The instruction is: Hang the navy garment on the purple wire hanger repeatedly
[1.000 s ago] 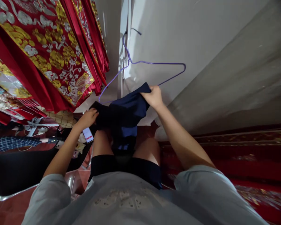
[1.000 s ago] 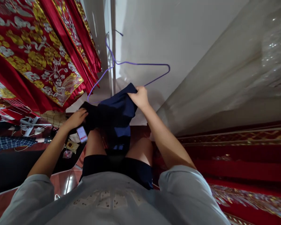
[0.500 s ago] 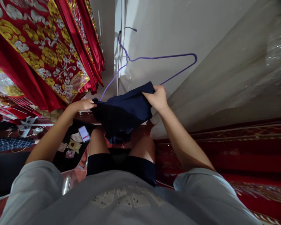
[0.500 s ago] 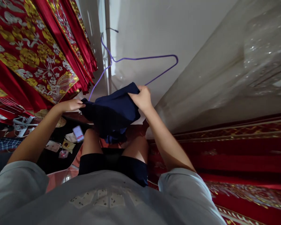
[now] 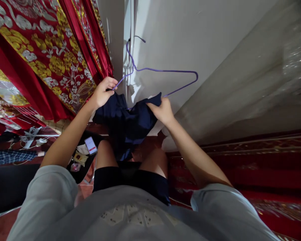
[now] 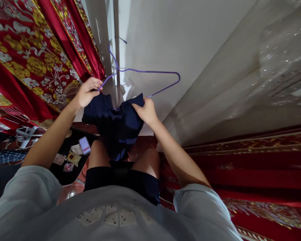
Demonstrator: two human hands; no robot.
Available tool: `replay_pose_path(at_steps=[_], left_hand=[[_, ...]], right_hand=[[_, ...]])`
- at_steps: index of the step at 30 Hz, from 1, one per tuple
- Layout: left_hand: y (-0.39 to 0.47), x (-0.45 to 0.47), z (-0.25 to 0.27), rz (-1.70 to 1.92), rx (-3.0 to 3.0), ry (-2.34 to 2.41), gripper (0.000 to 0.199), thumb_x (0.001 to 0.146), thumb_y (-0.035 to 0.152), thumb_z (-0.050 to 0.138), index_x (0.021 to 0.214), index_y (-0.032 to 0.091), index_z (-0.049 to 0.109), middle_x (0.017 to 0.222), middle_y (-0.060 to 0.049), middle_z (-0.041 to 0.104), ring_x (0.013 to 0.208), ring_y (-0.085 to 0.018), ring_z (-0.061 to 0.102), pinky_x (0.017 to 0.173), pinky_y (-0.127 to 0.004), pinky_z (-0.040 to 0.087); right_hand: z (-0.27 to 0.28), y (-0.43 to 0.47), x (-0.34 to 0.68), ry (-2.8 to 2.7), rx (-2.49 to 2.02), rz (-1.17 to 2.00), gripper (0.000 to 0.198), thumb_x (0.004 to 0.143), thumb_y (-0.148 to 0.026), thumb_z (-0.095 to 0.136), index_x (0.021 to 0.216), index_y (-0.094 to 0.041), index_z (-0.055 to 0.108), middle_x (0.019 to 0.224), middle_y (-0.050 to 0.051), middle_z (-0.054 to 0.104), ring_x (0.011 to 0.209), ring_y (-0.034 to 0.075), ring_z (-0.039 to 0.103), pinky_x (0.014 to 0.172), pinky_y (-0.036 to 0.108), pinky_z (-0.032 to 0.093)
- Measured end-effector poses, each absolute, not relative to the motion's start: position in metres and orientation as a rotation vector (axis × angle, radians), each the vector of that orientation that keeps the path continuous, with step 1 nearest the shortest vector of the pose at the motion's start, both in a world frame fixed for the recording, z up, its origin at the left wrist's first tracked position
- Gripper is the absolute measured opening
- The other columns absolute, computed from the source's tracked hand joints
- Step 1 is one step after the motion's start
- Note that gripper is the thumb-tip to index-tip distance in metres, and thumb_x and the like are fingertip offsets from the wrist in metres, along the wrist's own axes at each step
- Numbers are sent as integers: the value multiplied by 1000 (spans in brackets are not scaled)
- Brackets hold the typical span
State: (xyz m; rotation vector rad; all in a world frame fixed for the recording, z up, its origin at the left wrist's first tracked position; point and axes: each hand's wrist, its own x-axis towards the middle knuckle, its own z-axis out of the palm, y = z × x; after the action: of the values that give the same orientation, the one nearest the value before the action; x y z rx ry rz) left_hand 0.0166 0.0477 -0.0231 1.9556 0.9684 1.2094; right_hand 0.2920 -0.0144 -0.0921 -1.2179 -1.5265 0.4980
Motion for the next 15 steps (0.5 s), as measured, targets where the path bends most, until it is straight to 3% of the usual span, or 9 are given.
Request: replay_pose_path(at_steps=[3,5,8,11,13,15], left_hand=[[46,10,-20,1180,2040,994,29,76,-2,55,90,19,69,85,-2,66,90,-20,62,100,-38,48],[44,0,-12,1227,1991,1016,24,78,-1,56,83,19,68,85,-3,65,91,-21,62,100,-38,48],[46,-17,0,1324,1944,1048,22,78,-1,61,74,20,62,84,-4,64,94,-23,63,104,-38,46],[53,-30,3,1481,1889,1072,25,76,0,67,69,22,59,84,-3,63,101,-24,62,105,-37,46],[59,-34,-2,1551,1758,1081,24,77,1,69,71,22,60,80,-3,61,102,-24,62,102,-37,47],[64,-32,-10,1566,1675,1097,19,80,5,71,73,21,62,75,-2,61,100,-24,63,100,-36,48]], right_hand=[[-78,-17,321,-1439,-1241,188,29,79,-23,70,108,-20,68,108,12,70,109,27,65,96,42,53],[-67,-15,342,-1363,-1287,123,31,82,-21,70,113,-17,69,116,17,70,113,27,64,95,41,52],[-50,-11,369,-1384,-1340,347,22,78,-21,79,98,-12,76,106,19,75,94,24,69,87,39,54],[-31,-11,382,-1421,-1347,817,24,75,-33,86,82,-12,77,87,15,77,75,19,70,75,37,56],[-21,-10,378,-1414,-1263,1039,32,88,-45,74,83,-14,78,80,13,76,70,18,71,69,35,56],[-19,-6,360,-1439,-1202,918,47,102,-51,52,91,-15,79,78,11,76,69,17,72,66,32,58]])
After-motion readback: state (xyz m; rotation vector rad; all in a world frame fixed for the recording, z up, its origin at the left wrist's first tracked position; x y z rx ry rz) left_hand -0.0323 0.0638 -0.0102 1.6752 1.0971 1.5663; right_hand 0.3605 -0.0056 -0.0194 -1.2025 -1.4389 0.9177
